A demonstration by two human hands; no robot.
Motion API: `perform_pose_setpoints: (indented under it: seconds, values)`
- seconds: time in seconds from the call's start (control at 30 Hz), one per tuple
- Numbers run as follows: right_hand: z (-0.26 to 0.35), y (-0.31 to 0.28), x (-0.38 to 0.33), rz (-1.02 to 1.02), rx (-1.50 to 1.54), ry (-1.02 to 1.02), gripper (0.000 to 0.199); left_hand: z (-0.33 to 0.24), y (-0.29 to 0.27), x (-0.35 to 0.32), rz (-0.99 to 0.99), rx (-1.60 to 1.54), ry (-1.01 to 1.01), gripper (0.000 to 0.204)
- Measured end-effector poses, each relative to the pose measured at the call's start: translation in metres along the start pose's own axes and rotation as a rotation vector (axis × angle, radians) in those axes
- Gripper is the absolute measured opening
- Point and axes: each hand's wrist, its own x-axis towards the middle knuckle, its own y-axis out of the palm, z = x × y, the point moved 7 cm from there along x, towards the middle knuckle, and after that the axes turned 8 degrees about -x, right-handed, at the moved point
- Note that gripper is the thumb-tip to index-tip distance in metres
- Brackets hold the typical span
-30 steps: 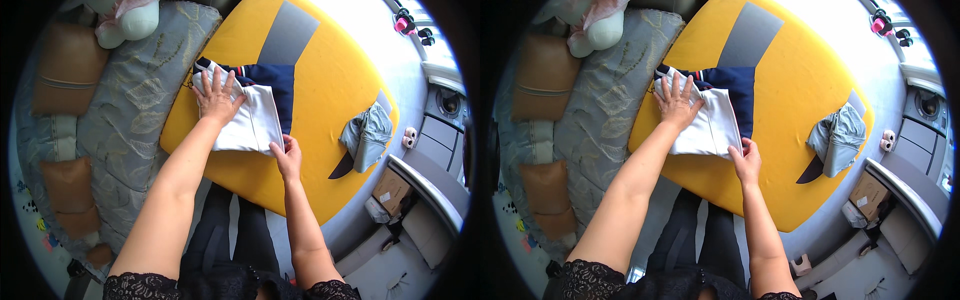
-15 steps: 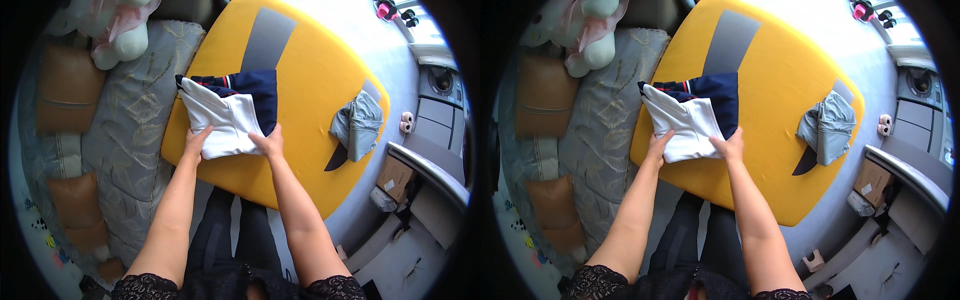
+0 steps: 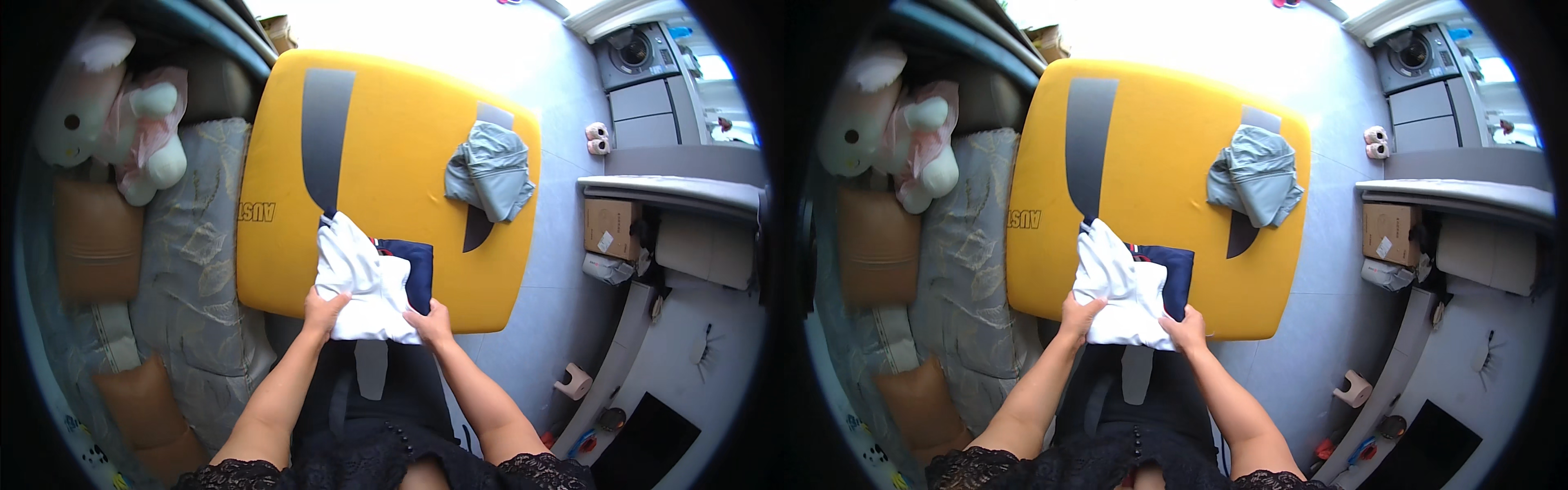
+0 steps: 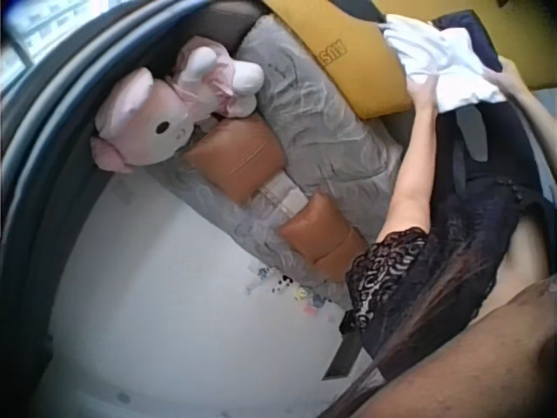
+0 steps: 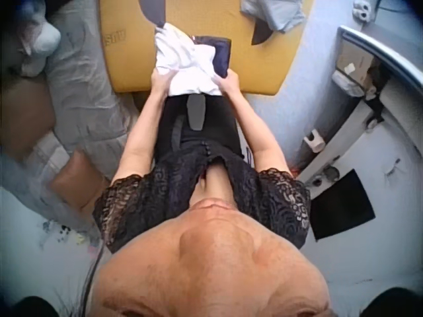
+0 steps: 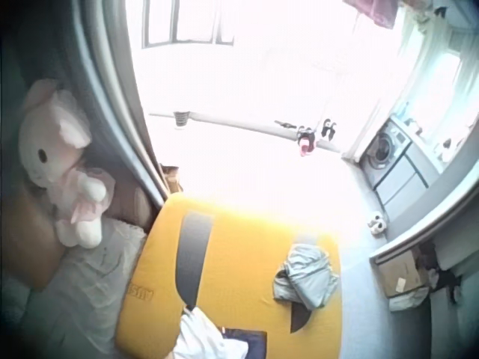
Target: The person folds several pieces of clothing, including a gray shirt, gray pants, and a navy jacket, on a yellow ottoman. They also briefly handle a blue backpack and a large pink stuffed animal.
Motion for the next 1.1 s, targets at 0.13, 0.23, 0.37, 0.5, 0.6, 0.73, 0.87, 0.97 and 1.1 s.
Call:
perform_pose_setpoints:
  seconds: [0.13,0.23,0.37,0.5,0.6,0.73,0.87,0.97,1.1]
  values:
    - [0.03,-0.07,0.001,-0.126,0.006,-0.104,0.035,-0.003,0.07,0.016,0.107,0.068,0.057,0.058]
    - [0.013,-0.102,0.04,-0.246,-0.129,-0.159,0.043,0.01,0.1,0.036,0.05,0.246,0.045,0.065]
    - [-0.048,-0.131,0.102,-0.377,-0.426,-0.021,0.072,0.094,0.102,0.074,-0.096,0.332,-0.252,0.077]
    - [-0.024,-0.174,0.165,-0.374,0.177,0.036,0.089,0.103,0.113,0.074,-0.186,0.454,-0.064,0.075]
    - [-0.045,-0.169,0.241,-0.164,0.845,0.461,0.094,0.099,0.126,0.075,-0.186,0.504,-0.04,0.073]
    - [-0.017,-0.176,0.302,-0.173,1.041,0.408,0.077,0.119,0.11,0.088,-0.157,0.421,-0.083,0.072]
    - [0.009,-0.168,0.34,-0.052,1.237,0.245,0.048,0.093,0.115,0.083,-0.197,0.591,0.228,0.074]
    - [0.052,-0.19,0.332,0.051,1.189,0.073,0.044,0.033,0.191,0.048,-0.044,1.179,0.795,0.073]
    - [0.137,-0.219,0.249,0.076,1.078,-0.23,0.043,0.061,0.237,0.069,0.449,1.6,0.585,0.067]
